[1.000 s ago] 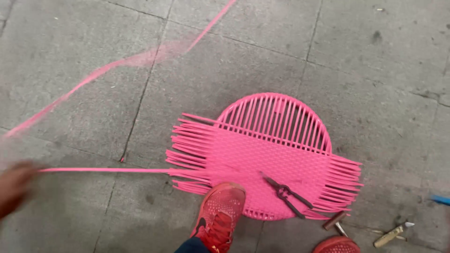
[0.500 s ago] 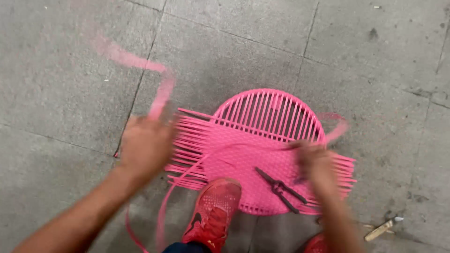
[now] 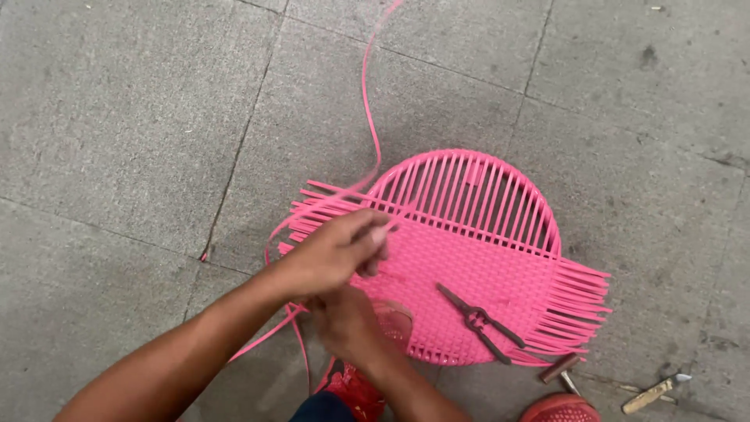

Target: Weaving a pink plastic basket or bag by hand on the floor of a workshop.

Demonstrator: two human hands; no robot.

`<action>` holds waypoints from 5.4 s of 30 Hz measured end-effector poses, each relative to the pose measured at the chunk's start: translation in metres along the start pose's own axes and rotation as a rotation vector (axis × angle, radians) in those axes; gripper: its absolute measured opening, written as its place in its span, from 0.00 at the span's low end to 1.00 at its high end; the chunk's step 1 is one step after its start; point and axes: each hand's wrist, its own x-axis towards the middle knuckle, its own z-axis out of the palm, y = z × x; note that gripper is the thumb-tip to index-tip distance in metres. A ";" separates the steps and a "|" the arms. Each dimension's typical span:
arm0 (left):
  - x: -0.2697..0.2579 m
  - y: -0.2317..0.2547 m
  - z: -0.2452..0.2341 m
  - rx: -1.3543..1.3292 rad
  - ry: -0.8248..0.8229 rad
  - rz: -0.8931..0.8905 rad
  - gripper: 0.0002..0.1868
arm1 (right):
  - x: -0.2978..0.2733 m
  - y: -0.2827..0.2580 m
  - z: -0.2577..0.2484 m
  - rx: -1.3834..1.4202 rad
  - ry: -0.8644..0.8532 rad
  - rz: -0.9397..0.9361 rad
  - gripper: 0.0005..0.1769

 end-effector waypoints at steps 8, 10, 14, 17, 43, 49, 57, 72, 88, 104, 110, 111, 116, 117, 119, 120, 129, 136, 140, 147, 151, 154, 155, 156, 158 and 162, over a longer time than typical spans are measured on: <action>0.014 0.011 -0.125 1.248 0.985 0.540 0.17 | 0.014 0.013 -0.052 -0.269 -0.288 -0.134 0.27; -0.005 0.041 -0.160 1.400 0.982 0.341 0.11 | 0.035 -0.003 -0.088 -0.341 -0.337 0.085 0.21; -0.018 0.061 -0.165 1.400 0.866 0.940 0.12 | 0.089 -0.036 -0.139 -0.755 -0.264 0.503 0.19; 0.017 0.047 -0.079 1.241 0.446 0.857 0.08 | 0.108 -0.003 -0.152 -1.059 -0.150 0.252 0.15; 0.141 -0.113 -0.009 0.442 0.183 -0.075 0.08 | 0.125 0.032 -0.133 -0.719 -0.115 0.300 0.16; 0.118 -0.087 -0.016 0.484 0.168 -0.173 0.09 | 0.125 0.009 -0.142 -1.047 -0.198 0.360 0.14; 0.127 -0.092 -0.011 0.365 0.238 -0.109 0.13 | 0.127 0.025 -0.155 -0.816 -0.092 0.230 0.22; 0.115 -0.087 -0.022 0.377 0.172 -0.023 0.09 | 0.113 0.058 -0.183 -1.057 -0.162 0.305 0.19; 0.132 -0.100 -0.024 0.436 0.178 -0.110 0.09 | 0.090 0.085 -0.231 -0.925 -0.084 0.164 0.22; 0.116 -0.090 -0.008 0.420 0.233 0.060 0.10 | 0.068 0.109 -0.251 -1.091 -0.102 0.354 0.19; 0.122 -0.092 -0.016 0.706 0.264 -0.064 0.08 | 0.058 0.121 -0.274 -0.843 -0.019 0.148 0.24; 0.124 -0.092 -0.011 0.704 0.256 -0.063 0.08 | 0.053 0.129 -0.275 -0.841 -0.020 0.158 0.24; 0.115 -0.070 -0.018 0.608 0.242 -0.089 0.08 | 0.047 0.118 -0.283 -1.021 -0.043 0.327 0.18; 0.105 -0.083 -0.017 0.614 0.228 -0.101 0.08 | 0.038 0.119 -0.278 -1.006 -0.055 0.334 0.18; 0.119 -0.097 -0.020 0.636 0.348 -0.009 0.08 | 0.039 0.119 -0.294 -0.811 0.049 0.237 0.23; 0.121 -0.096 -0.015 0.636 0.347 -0.008 0.08 | 0.038 0.119 -0.294 -0.811 0.049 0.237 0.23; 0.118 -0.103 -0.029 0.627 0.237 0.088 0.08 | 0.024 0.143 -0.319 -0.937 0.034 0.400 0.22; 0.109 -0.094 -0.014 0.572 0.224 0.204 0.08 | 0.016 0.133 -0.317 -1.084 0.052 0.399 0.18; 0.105 -0.093 -0.022 0.664 0.309 0.096 0.08 | 0.005 0.134 -0.328 -0.906 0.116 0.430 0.24; 0.108 -0.086 -0.009 0.482 0.253 0.177 0.10 | 0.012 0.124 -0.336 -0.871 0.257 0.389 0.23; 0.117 -0.080 -0.019 0.559 0.241 -0.011 0.13 | 0.025 0.132 -0.341 -0.746 0.469 0.493 0.25; 0.117 -0.083 -0.020 0.588 0.228 -0.043 0.13 | 0.018 0.129 -0.333 -0.714 0.430 0.549 0.26; 0.113 -0.083 -0.020 0.590 0.224 -0.020 0.13 | 0.011 0.126 -0.325 -0.731 0.375 0.573 0.26; 0.111 -0.084 -0.017 0.584 0.231 -0.012 0.13 | 0.004 0.127 -0.326 -0.740 0.382 0.568 0.26; 0.113 -0.080 -0.015 0.530 0.199 -0.079 0.14 | -0.003 0.127 -0.332 -0.887 0.264 0.515 0.23; 0.110 -0.080 -0.032 0.631 0.133 -0.004 0.15 | -0.013 0.121 -0.333 -1.047 0.114 0.511 0.21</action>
